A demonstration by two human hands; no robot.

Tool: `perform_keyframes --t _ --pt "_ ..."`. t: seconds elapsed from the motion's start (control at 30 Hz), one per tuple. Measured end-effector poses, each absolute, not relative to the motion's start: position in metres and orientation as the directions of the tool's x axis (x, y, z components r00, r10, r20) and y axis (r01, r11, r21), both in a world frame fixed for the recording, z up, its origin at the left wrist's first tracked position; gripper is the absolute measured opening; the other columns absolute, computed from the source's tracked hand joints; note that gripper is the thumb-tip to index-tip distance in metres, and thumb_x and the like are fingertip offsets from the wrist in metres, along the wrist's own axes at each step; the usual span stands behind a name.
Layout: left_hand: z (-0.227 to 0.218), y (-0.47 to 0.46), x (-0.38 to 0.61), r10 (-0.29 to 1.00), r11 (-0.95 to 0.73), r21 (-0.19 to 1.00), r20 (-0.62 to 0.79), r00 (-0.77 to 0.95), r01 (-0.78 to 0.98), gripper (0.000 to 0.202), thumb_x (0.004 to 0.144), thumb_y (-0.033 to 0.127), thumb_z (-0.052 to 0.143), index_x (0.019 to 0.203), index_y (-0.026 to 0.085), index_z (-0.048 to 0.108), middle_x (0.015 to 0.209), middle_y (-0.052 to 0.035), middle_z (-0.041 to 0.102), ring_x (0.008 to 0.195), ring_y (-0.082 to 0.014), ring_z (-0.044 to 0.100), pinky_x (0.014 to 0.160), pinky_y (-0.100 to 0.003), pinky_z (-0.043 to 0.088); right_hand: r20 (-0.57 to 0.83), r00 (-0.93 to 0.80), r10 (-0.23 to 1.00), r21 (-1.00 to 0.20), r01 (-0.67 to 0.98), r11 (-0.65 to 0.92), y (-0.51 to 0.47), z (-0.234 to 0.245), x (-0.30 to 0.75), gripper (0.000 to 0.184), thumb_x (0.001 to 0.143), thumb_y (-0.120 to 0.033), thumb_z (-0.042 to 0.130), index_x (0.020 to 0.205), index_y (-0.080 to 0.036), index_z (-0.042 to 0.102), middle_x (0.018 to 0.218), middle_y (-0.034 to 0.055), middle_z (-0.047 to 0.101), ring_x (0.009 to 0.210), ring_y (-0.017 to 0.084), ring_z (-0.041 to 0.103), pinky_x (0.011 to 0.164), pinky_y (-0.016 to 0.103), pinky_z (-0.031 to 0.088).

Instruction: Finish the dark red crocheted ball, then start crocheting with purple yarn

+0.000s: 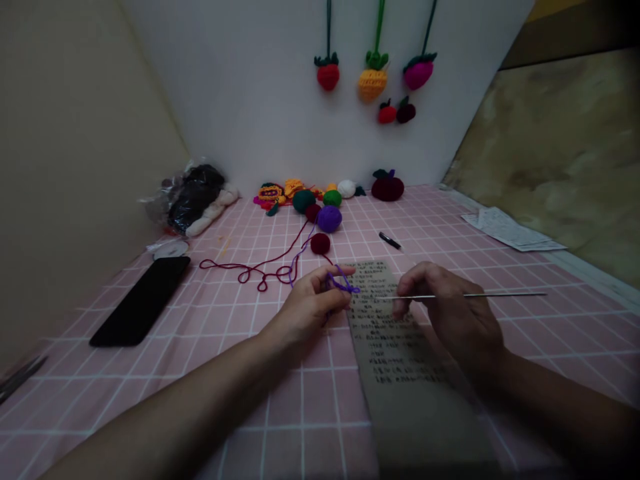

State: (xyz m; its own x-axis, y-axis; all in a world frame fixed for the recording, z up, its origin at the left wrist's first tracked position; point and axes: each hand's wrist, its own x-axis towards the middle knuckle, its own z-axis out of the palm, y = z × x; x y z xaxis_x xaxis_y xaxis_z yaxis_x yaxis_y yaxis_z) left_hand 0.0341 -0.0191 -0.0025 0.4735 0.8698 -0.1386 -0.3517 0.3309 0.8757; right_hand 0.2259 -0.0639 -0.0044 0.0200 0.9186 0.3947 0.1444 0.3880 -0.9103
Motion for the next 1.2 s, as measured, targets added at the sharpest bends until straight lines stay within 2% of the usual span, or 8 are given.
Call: perform_keyframes --t 0.07,0.2,0.5,0.67,1.07,1.2 --pt "-0.0009 -0.0196 0.0343 0.864 0.35 0.863 -0.148 0.481 -0.365 0.041 0.066 0.005 0.064 0.105 0.016 0.06 0.085 -0.0029 0.068 0.073 -0.011 0.062 0.071 -0.024 0.044 0.403 0.008 0.915 -0.904 0.16 0.397 -0.0633 -0.0052 0.2252 0.036 0.101 -0.034 0.037 0.08 -0.022 0.063 0.068 0.0018 0.064 0.067 0.017 0.062 0.068 0.034 0.048" --pt "0.0001 -0.0209 0.035 0.862 0.365 0.853 -0.157 0.483 -0.373 0.042 0.065 0.003 0.063 0.105 0.015 0.059 0.084 -0.0035 0.069 0.073 -0.0114 0.062 0.072 -0.025 0.044 0.403 0.012 0.915 -0.903 0.167 0.395 -0.0646 -0.0071 0.2246 0.034 0.101 -0.034 0.038 0.082 -0.023 0.064 0.072 0.0016 0.065 0.071 0.018 0.062 0.074 0.036 0.046" --pt "-0.0035 -0.0198 0.0352 0.857 0.378 0.848 -0.17 0.486 -0.371 0.042 0.065 0.003 0.065 0.106 0.015 0.06 0.084 -0.004 0.068 0.07 -0.0107 0.06 0.069 -0.024 0.043 0.445 0.019 0.895 -0.886 0.154 0.437 -0.0682 -0.008 0.2242 0.034 0.101 -0.032 0.037 0.084 -0.023 0.064 0.074 0.0021 0.065 0.073 0.019 0.061 0.075 0.037 0.044" --pt "-0.0036 -0.0204 0.0346 0.849 0.385 0.847 -0.17 0.5 -0.366 0.042 0.065 0.004 0.065 0.105 0.015 0.061 0.083 -0.0025 0.067 0.068 -0.0099 0.059 0.068 -0.024 0.042 0.417 -0.007 0.909 -0.896 0.165 0.412 -0.0704 -0.0059 0.2233 0.034 0.101 -0.035 0.036 0.084 -0.024 0.064 0.077 0.0032 0.064 0.076 0.02 0.061 0.078 0.039 0.045" --pt "-0.0046 -0.0194 0.0346 0.854 0.375 0.849 -0.161 0.495 -0.371 0.042 0.065 0.005 0.066 0.105 0.015 0.06 0.085 -0.0041 0.068 0.075 -0.0126 0.062 0.074 -0.026 0.043 0.444 -0.005 0.896 -0.883 0.166 0.439 -0.0702 -0.007 0.2241 0.035 0.102 -0.031 0.036 0.083 -0.023 0.064 0.075 0.0017 0.065 0.074 0.019 0.06 0.077 0.037 0.042" --pt "-0.0047 -0.0192 0.0344 0.851 0.372 0.859 -0.164 0.5 -0.352 0.043 0.064 0.007 0.067 0.106 0.015 0.06 0.085 -0.0037 0.068 0.074 -0.0129 0.062 0.071 -0.026 0.043 0.431 -0.01 0.902 -0.894 0.129 0.428 -0.0712 -0.0075 0.223 0.034 0.101 -0.032 0.036 0.085 -0.023 0.064 0.077 0.0023 0.065 0.077 0.02 0.061 0.078 0.038 0.043"
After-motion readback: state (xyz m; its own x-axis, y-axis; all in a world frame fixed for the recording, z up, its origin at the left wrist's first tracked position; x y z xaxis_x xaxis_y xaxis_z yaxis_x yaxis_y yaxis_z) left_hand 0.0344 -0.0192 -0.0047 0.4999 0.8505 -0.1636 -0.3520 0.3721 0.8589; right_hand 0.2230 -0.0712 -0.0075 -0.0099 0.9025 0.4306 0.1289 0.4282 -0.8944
